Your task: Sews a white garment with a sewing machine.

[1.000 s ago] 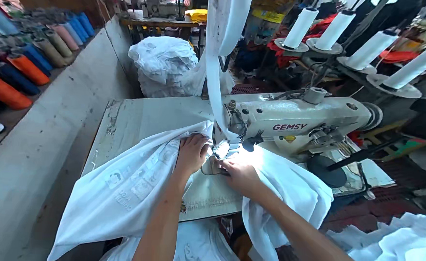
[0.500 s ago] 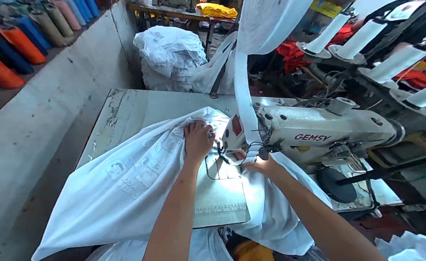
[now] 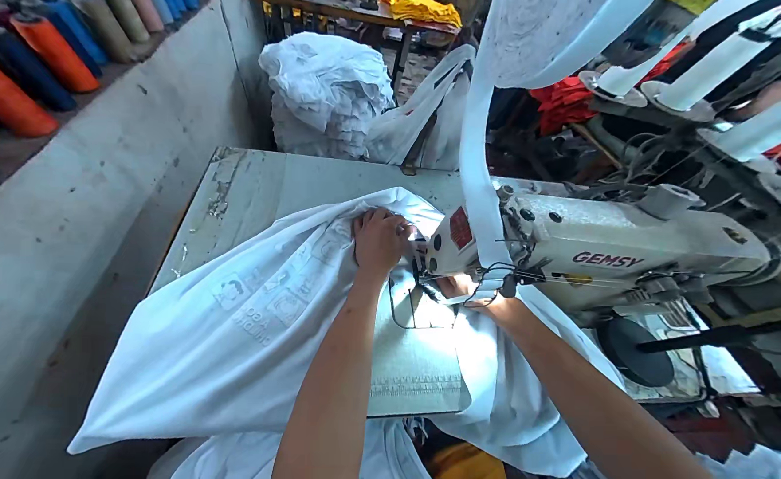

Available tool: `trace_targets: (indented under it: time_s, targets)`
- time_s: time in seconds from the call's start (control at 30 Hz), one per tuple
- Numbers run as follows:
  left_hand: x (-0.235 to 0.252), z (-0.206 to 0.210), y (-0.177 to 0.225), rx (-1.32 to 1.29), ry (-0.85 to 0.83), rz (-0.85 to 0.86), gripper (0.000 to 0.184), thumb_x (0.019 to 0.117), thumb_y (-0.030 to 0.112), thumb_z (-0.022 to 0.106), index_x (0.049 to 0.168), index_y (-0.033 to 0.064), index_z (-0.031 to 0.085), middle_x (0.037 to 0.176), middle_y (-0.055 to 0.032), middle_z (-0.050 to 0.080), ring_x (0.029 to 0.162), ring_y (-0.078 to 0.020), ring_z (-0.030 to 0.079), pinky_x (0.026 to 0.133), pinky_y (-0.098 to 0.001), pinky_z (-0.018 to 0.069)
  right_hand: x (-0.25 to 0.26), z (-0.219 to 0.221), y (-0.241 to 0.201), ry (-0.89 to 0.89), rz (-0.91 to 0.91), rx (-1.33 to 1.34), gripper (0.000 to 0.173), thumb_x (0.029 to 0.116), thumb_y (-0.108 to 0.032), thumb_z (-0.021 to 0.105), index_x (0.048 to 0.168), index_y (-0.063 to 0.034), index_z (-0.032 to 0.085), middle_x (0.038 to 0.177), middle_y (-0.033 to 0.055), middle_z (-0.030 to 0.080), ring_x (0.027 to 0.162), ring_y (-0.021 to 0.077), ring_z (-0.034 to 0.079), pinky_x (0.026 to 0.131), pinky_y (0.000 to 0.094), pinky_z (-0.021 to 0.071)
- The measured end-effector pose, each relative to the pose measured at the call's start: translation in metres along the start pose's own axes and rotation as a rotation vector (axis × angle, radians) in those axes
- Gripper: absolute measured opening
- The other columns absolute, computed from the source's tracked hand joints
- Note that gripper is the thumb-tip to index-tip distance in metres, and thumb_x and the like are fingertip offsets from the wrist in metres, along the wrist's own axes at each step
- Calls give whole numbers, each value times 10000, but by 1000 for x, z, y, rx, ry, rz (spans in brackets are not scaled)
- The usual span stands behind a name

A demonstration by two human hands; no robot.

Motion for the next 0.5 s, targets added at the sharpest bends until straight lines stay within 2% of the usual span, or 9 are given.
trace_targets:
  time_s: [0.03,0.13,0.23,0.3,0.37,0.4,0.43,0.47,0.5]
  targets:
    - [5,4,0,-51,-21,19,278,973,447,657,1068,221,790,1152,-50,707,1176,-262,619,1071,-566,412,5,6,2,-23,-8,5,484,1064,-366,501,1360,-3,623,1360,245,631,1325,375,569,1136,548,402]
    - [13,16,7,-156,-114,135,249,960,423,674,1058,236,806,1111,-40,722,1136,-230,639,1037,-543,437,16,23,24,88,-49,-8,474,1044,-382,507,1307,-17,660,1295,230,669,1265,360,614,1103,534,443]
    - [9,17,10,-139,-170,171,249,964,416,667,1047,230,810,1130,-45,721,1158,-233,631,1045,-532,433,-5,-3,5,-112,36,0,520,1069,-395,483,1432,-32,567,1455,212,574,1405,331,505,1184,504,361]
    - [1,14,11,-145,-164,188,243,969,387,677,1032,192,807,1086,-57,728,1116,-242,646,1042,-535,434,-23,-21,-12,36,-24,-7,488,1048,-401,497,1387,-73,621,1403,194,619,1367,336,538,1161,547,379]
    - [-13,5,13,-171,-97,225,219,977,328,684,987,138,792,984,-76,728,1004,-258,673,967,-542,474,-55,-42,-30,253,-110,-134,438,1043,-364,440,1313,-115,680,1292,177,690,1243,367,634,1041,600,478]
    - [-22,-4,14,-204,-50,231,219,984,300,684,978,103,778,954,-96,723,954,-268,681,925,-537,503,-77,-53,-39,368,-161,-181,412,1053,-316,429,1245,-96,720,1173,187,732,1089,392,704,896,607,547]
    - [-31,-13,11,-238,-10,217,227,992,283,678,979,74,766,936,-107,718,908,-262,688,883,-512,538,-98,-62,-47,457,-206,-192,368,1042,-261,449,1135,-66,748,1011,194,748,870,405,738,686,596,573]
    - [-39,-20,6,-270,2,181,242,1002,274,665,992,47,750,931,-119,713,873,-257,688,846,-492,559,-117,-68,-51,459,-197,-157,344,1039,-216,464,1155,-55,746,978,195,741,772,404,730,592,587,559]
    - [-49,-26,1,-288,-21,126,268,1013,287,649,1017,33,736,935,-124,710,864,-255,688,835,-484,566,-135,-71,-52,420,-144,-93,351,1049,-207,464,1239,-68,724,1027,194,737,774,399,730,592,589,563]
Point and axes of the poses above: each hand's wrist, its own x-axis towards the middle knuckle, its own z-axis out of the palm, y = z × x, the point moved 9 cm from there along x, towards the middle knuckle
